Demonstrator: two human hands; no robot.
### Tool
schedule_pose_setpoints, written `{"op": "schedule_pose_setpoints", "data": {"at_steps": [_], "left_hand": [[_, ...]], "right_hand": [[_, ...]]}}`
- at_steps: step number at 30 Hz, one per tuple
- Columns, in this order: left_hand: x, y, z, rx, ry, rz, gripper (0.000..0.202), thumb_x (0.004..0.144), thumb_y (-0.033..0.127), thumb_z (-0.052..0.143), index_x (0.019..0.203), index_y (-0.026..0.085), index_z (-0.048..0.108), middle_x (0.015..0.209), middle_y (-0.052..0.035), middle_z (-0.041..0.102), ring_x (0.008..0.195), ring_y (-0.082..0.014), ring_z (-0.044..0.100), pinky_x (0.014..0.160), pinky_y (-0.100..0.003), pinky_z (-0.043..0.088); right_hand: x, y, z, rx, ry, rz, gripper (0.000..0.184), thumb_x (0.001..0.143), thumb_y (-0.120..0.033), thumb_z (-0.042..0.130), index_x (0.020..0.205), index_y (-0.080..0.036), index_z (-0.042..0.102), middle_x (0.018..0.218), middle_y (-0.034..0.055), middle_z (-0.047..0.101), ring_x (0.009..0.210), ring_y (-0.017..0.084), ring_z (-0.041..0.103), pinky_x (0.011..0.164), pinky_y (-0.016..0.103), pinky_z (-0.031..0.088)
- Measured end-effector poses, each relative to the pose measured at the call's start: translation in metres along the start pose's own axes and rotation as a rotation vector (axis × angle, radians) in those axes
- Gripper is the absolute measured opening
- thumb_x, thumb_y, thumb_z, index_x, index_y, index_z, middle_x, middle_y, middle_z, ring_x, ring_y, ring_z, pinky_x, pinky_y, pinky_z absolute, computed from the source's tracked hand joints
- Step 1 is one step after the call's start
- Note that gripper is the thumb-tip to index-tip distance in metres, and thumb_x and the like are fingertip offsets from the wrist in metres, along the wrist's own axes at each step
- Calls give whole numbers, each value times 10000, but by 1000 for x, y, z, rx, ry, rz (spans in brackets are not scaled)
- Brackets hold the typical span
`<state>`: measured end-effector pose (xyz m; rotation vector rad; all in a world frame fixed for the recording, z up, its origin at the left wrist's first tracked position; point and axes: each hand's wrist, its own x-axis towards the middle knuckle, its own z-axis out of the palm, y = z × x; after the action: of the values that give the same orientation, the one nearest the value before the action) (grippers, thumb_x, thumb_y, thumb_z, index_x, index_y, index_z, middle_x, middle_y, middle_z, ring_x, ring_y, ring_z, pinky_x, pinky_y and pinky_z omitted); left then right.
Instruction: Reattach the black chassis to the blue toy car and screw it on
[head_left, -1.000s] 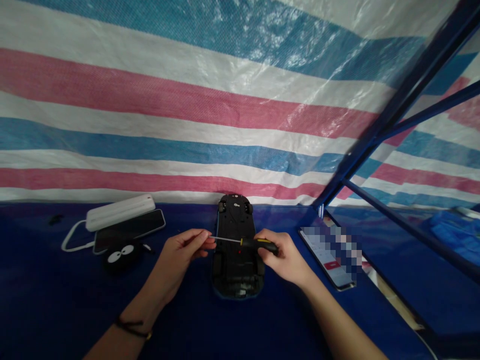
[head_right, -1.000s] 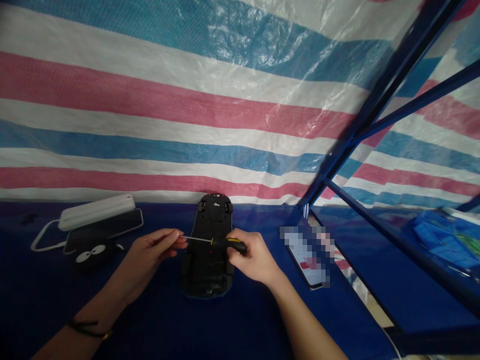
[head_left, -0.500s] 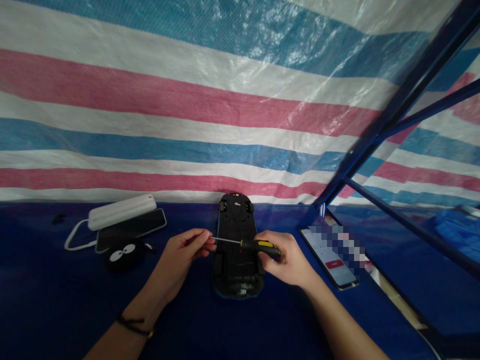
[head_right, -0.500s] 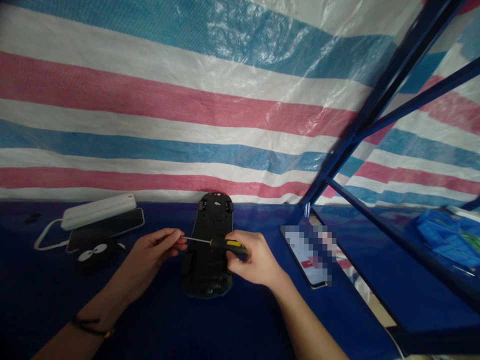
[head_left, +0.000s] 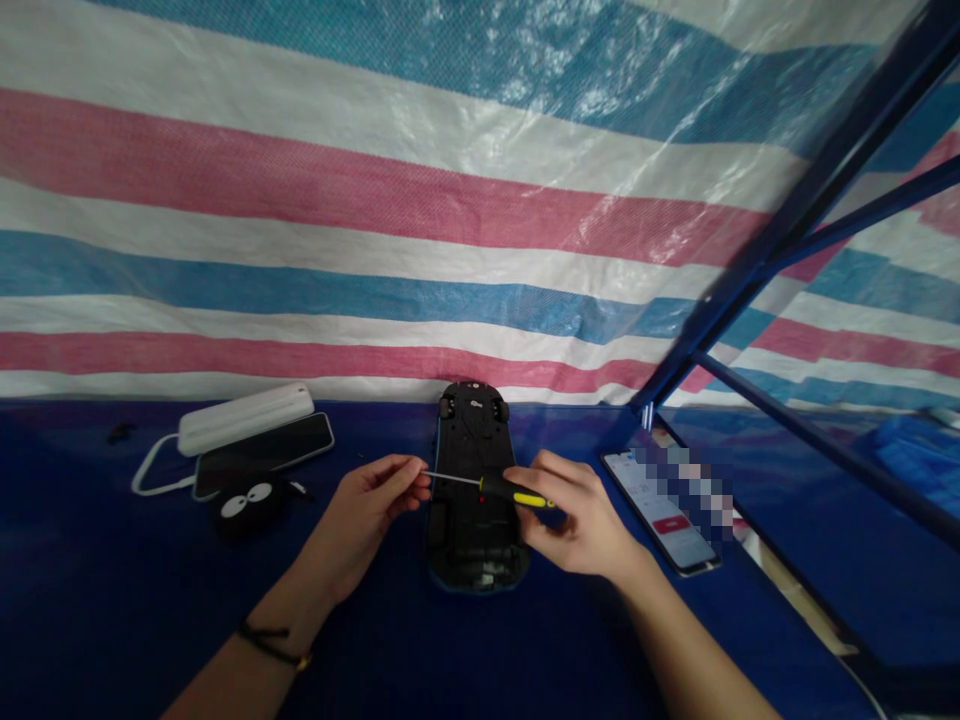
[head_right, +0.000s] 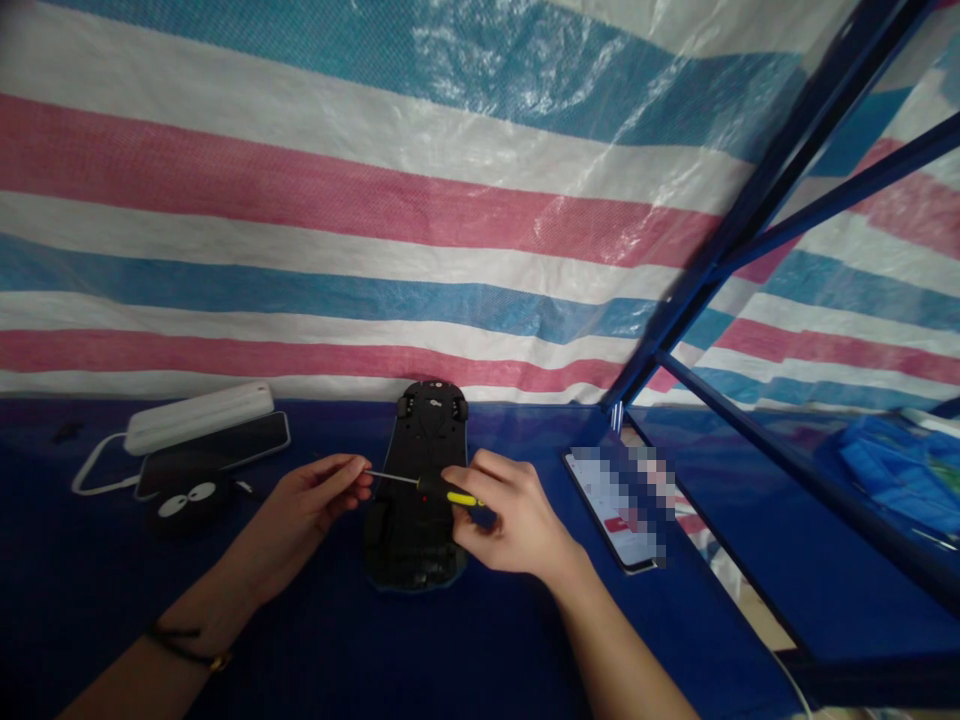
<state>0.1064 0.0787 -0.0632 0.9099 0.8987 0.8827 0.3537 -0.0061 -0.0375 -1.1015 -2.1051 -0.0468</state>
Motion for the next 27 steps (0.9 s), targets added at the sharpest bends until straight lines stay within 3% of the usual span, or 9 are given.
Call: {"op": "schedule_pose_setpoints", "data": {"at_steps": [7,11,15,18,22,25,27], "left_hand": [[2,-5,-1,-29,8,-61,750,505,682,978,1004,159,779,855,-23,725,706,-113,606,601,-195,463],[2,-9,-4,20,-10,-31,672,569,701,943,869,134,742,779,0,652,653,-100,540,543,-199,398],[1,-6,-4,61,-53,-8,615,576,660,948,771,142,681,729,17,608,641,-104,502,572,-216,389],[1,-4,-3,125,-73,33,558,671,644,893,774,146,665,735,16,595,659,-114,488,604,-232,387],[1,-5,-5,208,-102,69,502,768,623,817,814,142,680,769,6,598,679,-126,478,630,-251,381],[0,-6,-6,241,-150,100,476,822,611,777,821,144,689,770,2,595,690,-134,484,633,-257,377],[-1,-6,-6,258,-182,120,471,849,612,756,826,145,700,764,-1,596,693,-139,491,632,-260,377]], "right_hand": [[-1,4,2,32,1,34,289,858,-113,571,1122,-153,682,798,16,571,635,139,543,560,265,406],[-2,7,4,81,36,33,298,866,-104,575,1138,-179,672,833,23,606,669,148,565,583,265,435],[-1,7,3,103,30,41,299,865,-94,578,1133,-191,670,833,23,613,670,150,565,587,265,432],[-1,6,2,144,12,58,314,877,-100,587,1162,-213,656,879,29,650,712,156,596,622,264,452],[-4,5,2,295,67,225,425,889,-136,644,1288,-267,583,831,-27,618,643,119,555,574,223,408],[-5,7,4,542,130,426,259,931,-243,691,1176,-261,608,720,-65,522,555,87,435,505,200,313],[-6,10,6,722,168,515,212,937,-356,729,1091,-241,639,712,-56,535,546,82,433,497,200,321]]}}
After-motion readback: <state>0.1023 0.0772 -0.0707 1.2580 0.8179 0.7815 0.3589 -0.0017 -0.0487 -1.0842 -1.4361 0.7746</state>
